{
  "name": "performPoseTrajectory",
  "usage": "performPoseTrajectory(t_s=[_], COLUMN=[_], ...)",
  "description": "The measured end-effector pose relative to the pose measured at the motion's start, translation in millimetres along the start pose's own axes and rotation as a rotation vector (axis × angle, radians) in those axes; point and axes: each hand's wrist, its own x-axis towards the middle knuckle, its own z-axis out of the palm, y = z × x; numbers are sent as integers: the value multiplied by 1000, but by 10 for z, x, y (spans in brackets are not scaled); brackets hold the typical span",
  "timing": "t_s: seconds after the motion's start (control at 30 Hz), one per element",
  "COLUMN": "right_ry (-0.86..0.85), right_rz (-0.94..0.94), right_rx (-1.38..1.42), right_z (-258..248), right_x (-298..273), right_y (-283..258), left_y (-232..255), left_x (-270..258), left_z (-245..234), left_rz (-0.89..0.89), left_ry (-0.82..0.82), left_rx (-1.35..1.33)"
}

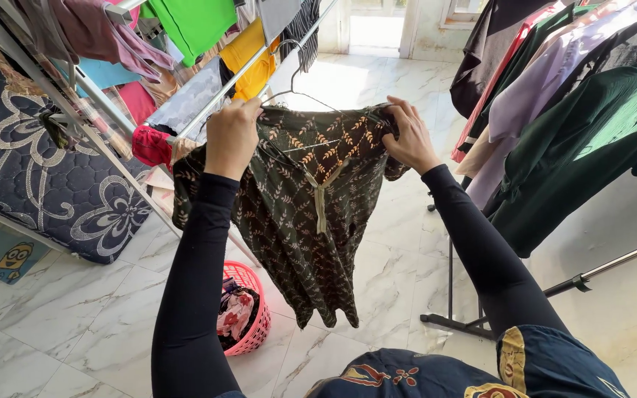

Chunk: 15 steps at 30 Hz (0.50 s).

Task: Hang various pieces of clothing from a laundry basket onto a drying rack using hangers.

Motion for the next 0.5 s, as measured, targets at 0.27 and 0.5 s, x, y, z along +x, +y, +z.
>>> performPoseTrajectory(t_s=[0.27, 0.5], right_ry=[63, 160], right_rz=[-3, -362], right_rx=[98, -2], right_z=[-382, -291], right_x=[216, 587], right_y=[-361, -827], left_y=[215, 396], left_x=[-49, -110], left_z=[171, 536], left_rz=[52, -41], left_ry=[205, 119], left_rx=[-199, -386])
